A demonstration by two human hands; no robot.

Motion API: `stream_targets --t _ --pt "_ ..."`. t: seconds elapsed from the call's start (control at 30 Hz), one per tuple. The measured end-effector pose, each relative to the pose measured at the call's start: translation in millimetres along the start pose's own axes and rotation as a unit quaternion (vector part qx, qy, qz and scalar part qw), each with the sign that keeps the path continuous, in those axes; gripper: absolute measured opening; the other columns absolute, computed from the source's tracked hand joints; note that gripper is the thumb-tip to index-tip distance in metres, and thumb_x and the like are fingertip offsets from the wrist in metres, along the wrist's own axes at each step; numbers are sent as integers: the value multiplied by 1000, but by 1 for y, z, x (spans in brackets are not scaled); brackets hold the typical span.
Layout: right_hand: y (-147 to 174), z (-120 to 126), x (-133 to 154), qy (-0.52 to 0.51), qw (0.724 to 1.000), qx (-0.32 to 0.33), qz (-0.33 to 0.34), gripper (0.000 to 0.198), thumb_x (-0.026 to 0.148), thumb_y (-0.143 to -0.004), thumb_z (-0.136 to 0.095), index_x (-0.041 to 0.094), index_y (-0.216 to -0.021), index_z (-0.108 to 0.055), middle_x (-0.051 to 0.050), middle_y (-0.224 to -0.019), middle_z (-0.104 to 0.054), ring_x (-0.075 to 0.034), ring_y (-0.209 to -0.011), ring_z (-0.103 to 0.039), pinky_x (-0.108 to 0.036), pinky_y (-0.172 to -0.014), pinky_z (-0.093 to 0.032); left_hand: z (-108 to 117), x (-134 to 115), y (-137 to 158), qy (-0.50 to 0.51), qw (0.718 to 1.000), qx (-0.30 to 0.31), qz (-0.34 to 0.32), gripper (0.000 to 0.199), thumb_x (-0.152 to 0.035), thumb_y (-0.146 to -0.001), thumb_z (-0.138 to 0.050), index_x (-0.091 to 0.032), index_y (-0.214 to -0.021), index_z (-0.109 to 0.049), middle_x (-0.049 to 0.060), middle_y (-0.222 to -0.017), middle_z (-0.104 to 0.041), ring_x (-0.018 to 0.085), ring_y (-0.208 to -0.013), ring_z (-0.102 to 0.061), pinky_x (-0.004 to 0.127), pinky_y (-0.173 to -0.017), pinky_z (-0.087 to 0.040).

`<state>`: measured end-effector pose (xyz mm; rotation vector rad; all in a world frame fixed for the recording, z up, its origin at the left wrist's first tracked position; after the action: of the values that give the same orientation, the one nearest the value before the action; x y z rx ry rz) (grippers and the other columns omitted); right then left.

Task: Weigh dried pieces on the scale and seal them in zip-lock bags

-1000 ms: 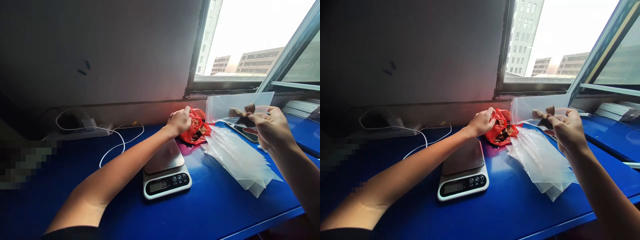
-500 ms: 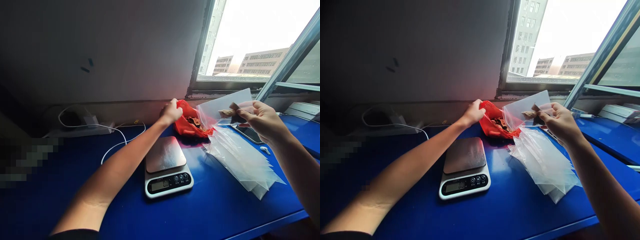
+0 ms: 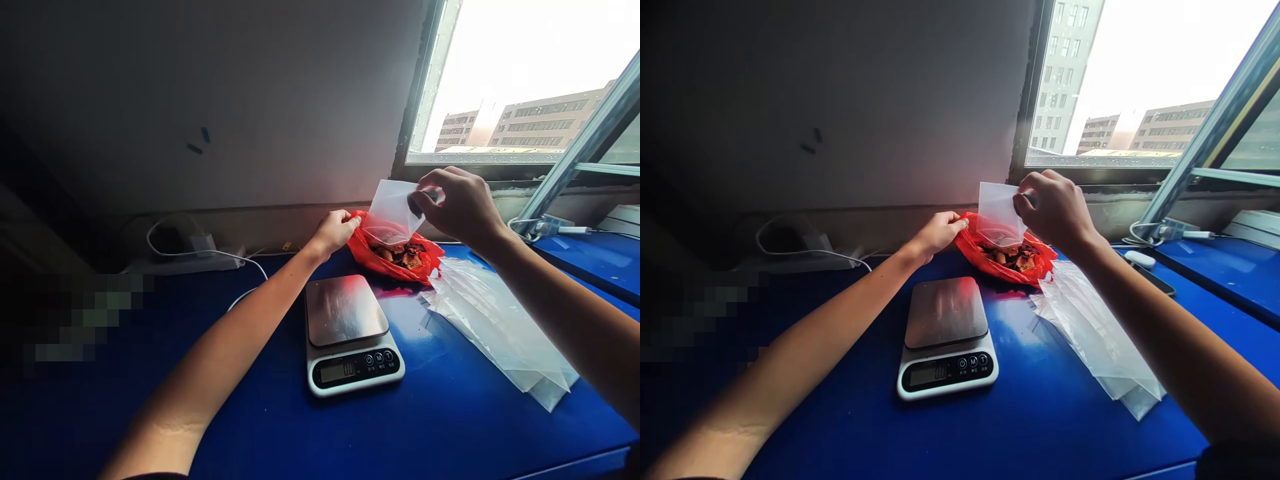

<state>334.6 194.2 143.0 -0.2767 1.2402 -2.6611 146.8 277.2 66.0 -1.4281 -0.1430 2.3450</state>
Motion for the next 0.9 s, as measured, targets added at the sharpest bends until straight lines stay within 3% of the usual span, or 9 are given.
stream_targets --t 0.17,0.33,0.5,0.73,0.9 --pt "1 5 -3 25 999 14 15 22 30 -86 -52 19 -89 -71 -9 -90 -63 -17 -68 -54 -35 -65 -40 5 2 11 6 1000 8 -15 15 -26 -89 -57 -14 -84 -65 5 -84 -69 16 -76 -61 27 -68 -47" --pt "-13 1 -7 85 992 86 36 22 31 -86 -56 20 -87 -75 -9 -87 -62 -15 -65 -47 -32 -60 -33 11 4 22 -13 999 21 -31 14 -27 -84 -60 -15 -81 -67 5 -80 -68 17 -75 -59 27 -67 -44" --pt "-19 -1 10 106 992 68 21 22 35 -84 -57 25 -89 -76 -5 -87 -66 -14 -65 -48 -29 -56 -26 14 10 26 -20 999 14 -36 13 -27 -83 -59 -16 -80 -66 5 -80 -68 18 -77 -59 29 -70 -44" --pt "-9 7 9 160 986 -30 -45 32 41 -92 -47 24 -103 -72 -7 -63 -60 -16 -57 -46 -31 -57 -21 25 15 38 -5 999 -17 -36 8 -23 -83 -60 -17 -83 -64 6 -88 -68 19 -82 -60 31 -75 -45" --pt "5 39 16 176 980 -74 -51 34 42 -94 -44 22 -100 -70 -4 -56 -53 -14 -54 -42 -31 -58 -24 33 8 49 42 996 -60 -58 10 -22 -88 -53 -17 -94 -59 7 -95 -65 18 -89 -60 31 -82 -46"
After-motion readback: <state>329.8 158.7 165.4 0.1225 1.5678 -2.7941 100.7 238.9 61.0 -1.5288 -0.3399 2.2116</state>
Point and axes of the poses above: each hand's wrist, its own y-axis away from the middle knuckle, its own z-axis out of the back of the hand, x = y × z, the point moved 7 cm from there along -y, towards the middle knuckle
